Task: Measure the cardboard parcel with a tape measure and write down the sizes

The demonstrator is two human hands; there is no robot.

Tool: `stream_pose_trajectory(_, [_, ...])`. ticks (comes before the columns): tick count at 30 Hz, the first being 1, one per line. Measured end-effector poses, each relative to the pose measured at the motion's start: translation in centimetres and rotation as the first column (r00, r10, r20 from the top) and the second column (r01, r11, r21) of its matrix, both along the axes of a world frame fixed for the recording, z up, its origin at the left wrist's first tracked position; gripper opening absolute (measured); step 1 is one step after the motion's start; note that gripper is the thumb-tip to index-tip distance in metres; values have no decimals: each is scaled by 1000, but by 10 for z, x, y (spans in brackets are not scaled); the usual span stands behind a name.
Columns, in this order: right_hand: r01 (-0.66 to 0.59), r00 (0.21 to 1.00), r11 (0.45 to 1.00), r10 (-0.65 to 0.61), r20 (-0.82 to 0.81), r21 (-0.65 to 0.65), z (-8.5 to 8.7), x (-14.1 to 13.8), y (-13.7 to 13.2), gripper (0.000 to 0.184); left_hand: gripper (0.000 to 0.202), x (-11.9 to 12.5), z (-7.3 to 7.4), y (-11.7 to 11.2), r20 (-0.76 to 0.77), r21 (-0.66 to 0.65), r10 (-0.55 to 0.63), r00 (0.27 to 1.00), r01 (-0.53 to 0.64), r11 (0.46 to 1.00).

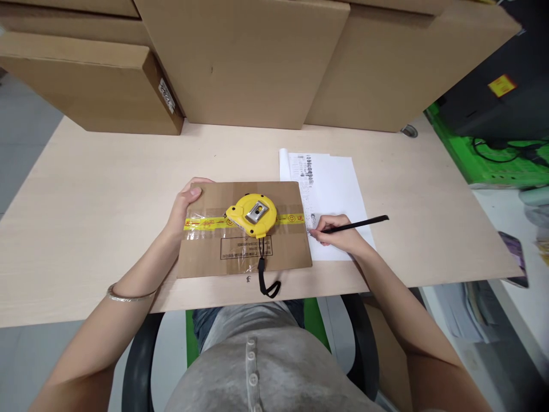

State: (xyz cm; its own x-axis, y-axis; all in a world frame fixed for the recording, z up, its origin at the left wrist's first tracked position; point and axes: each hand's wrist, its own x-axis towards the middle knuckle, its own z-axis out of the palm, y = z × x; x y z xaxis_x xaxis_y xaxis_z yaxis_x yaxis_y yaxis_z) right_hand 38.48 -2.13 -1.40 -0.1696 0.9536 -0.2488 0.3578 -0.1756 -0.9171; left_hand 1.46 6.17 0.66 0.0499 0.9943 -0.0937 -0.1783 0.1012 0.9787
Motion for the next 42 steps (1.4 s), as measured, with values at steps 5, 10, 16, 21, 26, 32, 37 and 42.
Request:
stream_pose_trajectory(5, [-3, 1000, 1000, 3, 1, -2, 0, 0, -1, 41, 39, 1, 2, -1, 27, -77, 54, 998, -52, 996])
stream_pose_trajectory(10, [-9, 1000, 1000, 9, 3, 0, -3, 2, 0, 39, 43, 0, 2, 0, 27, -107, 40, 999, -37, 994])
stream_pose_trajectory(16, [-11, 1000, 1000, 11, 28, 6, -5, 4, 0, 37, 42, 2, 3, 0, 35, -91, 40, 999, -36, 995])
stream_pose_trajectory(21, [14, 997, 1000, -14, 72, 3, -4, 2, 0, 39, 41, 1, 1, 0, 44, -64, 16, 999, -13, 998])
stream_pose_trajectory(26, [108, 976, 994, -109, 187, 15, -1, 5, 4, 46, 41, -5, -6, 1, 21, -4, -15, 1000, 15, 1000])
stream_pose_trajectory(32, [147, 846, 988, -150, 511, 45, 16, 0, 10, 54, 52, -18, -19, 5, -124, 175, -47, 991, 68, 982])
stream_pose_trajectory(37, [105, 711, 992, -123, 692, 68, 22, -18, 16, 56, 64, -28, -21, -6, -160, 310, -49, 986, 97, 946])
stream_pose_trajectory(42, [142, 626, 977, -215, 749, 161, 40, -33, 18, 46, 59, -38, -20, -17, -271, 370, -136, 953, 233, 899])
